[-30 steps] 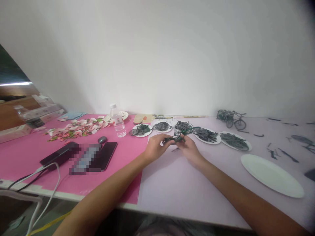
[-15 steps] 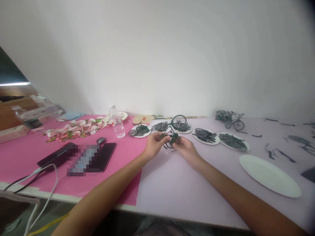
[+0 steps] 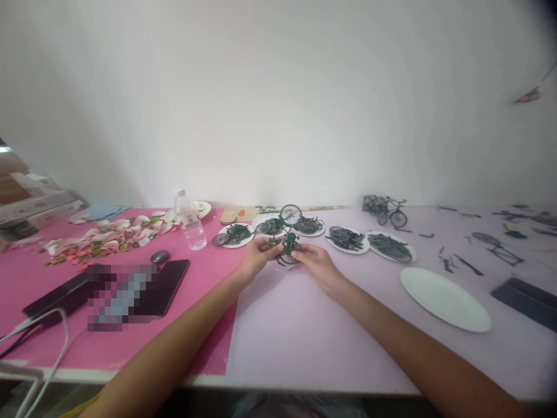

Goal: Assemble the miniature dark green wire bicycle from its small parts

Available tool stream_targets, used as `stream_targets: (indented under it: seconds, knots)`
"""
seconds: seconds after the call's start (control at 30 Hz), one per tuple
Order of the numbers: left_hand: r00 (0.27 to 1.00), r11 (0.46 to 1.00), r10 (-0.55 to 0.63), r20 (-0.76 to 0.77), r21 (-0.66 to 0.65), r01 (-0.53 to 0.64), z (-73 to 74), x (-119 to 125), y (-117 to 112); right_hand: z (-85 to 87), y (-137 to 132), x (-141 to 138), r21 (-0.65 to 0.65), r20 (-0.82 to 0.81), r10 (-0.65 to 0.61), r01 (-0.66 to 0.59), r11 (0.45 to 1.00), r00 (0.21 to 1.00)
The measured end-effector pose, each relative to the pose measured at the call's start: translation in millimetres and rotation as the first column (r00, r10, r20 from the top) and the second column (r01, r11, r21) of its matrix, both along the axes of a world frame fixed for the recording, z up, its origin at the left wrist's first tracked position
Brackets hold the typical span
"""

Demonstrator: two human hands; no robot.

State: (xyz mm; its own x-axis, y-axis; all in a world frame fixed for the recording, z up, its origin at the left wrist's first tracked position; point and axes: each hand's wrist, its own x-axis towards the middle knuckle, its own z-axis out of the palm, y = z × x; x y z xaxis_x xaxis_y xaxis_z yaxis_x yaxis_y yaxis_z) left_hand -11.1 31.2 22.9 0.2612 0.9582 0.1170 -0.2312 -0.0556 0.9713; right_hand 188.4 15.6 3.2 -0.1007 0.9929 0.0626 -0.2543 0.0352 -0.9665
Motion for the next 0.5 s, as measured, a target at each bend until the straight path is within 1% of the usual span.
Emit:
stream_targets:
  seconds: [0.1, 0.17, 0.27, 0.37, 0.5]
  knots:
    - [0.997, 0.997, -0.071, -0.032, 0.015, 0.071, -0.3, -2.6, 0.6, 0.2, 0.4, 0.5, -0.019, -0.003, -0.022, 0.022, 1.000, 1.000]
    - [0.994, 0.995, -0.092, -0.055, 0.024, 0.093, -1.0, -3.7, 1.1, 0.2, 0.6, 0.6, -0.028, 0.002, -0.023, 0.023, 0.999, 1.000]
    - [0.991, 0.994, -0.103, -0.084, 0.015, 0.105, -1.5, -3.6, 0.6, -0.8, 1.4, 0.4, -0.030, 0.004, -0.024, 0.024, 0.999, 1.000]
    - [0.988, 0.992, -0.126, -0.089, -0.004, 0.126, -0.6, -2.7, -1.1, -1.6, 2.1, 0.8, -0.005, -0.013, -0.032, 0.032, 0.999, 0.999]
    - [0.993, 0.995, -0.102, -0.062, -0.018, 0.101, -0.1, -2.8, -1.2, 0.7, 2.0, 3.3, -0.008, 0.016, -0.017, 0.017, 1.000, 1.000]
